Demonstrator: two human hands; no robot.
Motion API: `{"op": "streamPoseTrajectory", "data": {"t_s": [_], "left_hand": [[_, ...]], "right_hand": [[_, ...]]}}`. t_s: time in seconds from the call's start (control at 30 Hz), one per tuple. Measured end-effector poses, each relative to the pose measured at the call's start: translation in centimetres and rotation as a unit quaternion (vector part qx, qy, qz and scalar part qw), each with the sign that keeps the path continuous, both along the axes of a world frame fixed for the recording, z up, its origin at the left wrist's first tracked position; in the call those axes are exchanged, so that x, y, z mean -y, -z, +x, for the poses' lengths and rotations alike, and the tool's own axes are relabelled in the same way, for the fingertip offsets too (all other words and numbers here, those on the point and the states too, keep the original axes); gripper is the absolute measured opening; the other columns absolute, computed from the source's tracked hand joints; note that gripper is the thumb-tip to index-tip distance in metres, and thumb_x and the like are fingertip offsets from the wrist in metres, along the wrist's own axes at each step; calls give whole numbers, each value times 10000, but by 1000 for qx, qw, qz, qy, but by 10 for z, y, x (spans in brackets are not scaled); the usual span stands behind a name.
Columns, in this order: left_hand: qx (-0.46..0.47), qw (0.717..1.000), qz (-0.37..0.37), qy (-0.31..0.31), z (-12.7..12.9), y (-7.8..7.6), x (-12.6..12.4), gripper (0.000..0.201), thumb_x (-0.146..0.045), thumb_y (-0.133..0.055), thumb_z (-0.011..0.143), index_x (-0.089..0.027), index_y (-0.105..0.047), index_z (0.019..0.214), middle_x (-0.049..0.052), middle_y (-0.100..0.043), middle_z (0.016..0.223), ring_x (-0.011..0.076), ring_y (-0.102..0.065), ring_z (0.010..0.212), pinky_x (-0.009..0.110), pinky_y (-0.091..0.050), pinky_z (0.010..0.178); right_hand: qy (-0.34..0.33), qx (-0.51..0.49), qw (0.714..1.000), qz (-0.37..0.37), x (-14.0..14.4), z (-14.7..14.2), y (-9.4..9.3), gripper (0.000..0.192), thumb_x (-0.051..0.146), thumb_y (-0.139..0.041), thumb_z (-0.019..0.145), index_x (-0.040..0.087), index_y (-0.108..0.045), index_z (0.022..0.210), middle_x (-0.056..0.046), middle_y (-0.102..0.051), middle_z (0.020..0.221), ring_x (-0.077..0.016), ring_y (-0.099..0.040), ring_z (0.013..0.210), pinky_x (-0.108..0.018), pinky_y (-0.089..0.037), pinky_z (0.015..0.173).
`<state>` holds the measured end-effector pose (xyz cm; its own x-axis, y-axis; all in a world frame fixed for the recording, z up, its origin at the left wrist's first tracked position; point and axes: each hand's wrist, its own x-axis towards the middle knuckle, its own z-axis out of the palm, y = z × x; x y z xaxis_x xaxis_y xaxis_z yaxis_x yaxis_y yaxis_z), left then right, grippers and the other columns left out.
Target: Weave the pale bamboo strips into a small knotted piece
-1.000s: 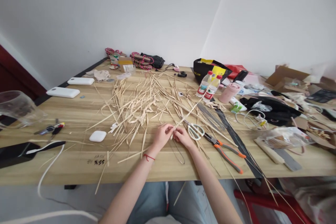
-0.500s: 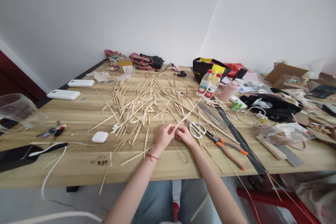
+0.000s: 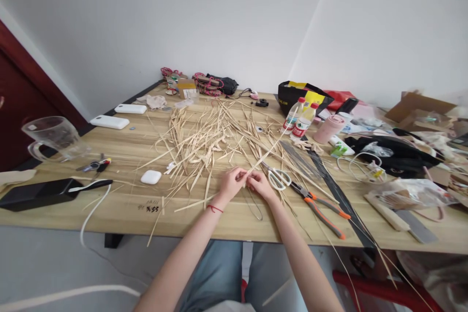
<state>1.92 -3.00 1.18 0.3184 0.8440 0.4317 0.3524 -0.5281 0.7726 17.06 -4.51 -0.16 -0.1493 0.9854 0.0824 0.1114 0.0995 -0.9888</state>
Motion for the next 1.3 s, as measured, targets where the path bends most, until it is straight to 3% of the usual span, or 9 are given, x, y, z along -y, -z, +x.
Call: {"op": "streamPoseTrajectory", "data": {"t_s": [0.33, 0.57, 0.97, 1.3], "left_hand": [[8, 1000, 1, 3, -1, -9, 4, 156, -322, -546, 822, -190, -629, 808, 0, -630, 673, 114, -548, 631, 226, -430, 614], [-3, 1000, -3, -4, 0, -8, 3, 172, -327, -543, 824, -188, -644, 823, -1, -647, 691, 103, -540, 595, 219, -426, 576], [0, 1000, -1, -20, 2, -1, 2, 146, -307, -554, 815, -187, -635, 824, 7, -650, 723, 100, -533, 604, 204, -405, 558], [-7, 1000, 11, -25, 1, -4, 0, 152, -320, -560, 807, -187, -633, 800, -6, -618, 664, 101, -502, 579, 212, -396, 554]], "right_hand": [[-6, 1, 1000, 4, -2, -1, 1, 138, 269, -517, 720, 145, -573, 738, 49, -496, 505, -65, -379, 423, -190, -295, 426], [-14, -4, 1000, 0, -2, -2, 2, 175, 276, -515, 730, 138, -595, 800, 52, -477, 515, -65, -367, 428, -186, -284, 420], [-11, -8, 1000, -2, -2, -3, 0, 128, 257, -512, 719, 145, -571, 735, 60, -459, 495, -67, -380, 422, -194, -310, 435], [-4, 2, 1000, 3, -6, -2, 5, 113, 257, -499, 714, 157, -552, 724, 62, -461, 494, -73, -378, 426, -195, -306, 429]]}}
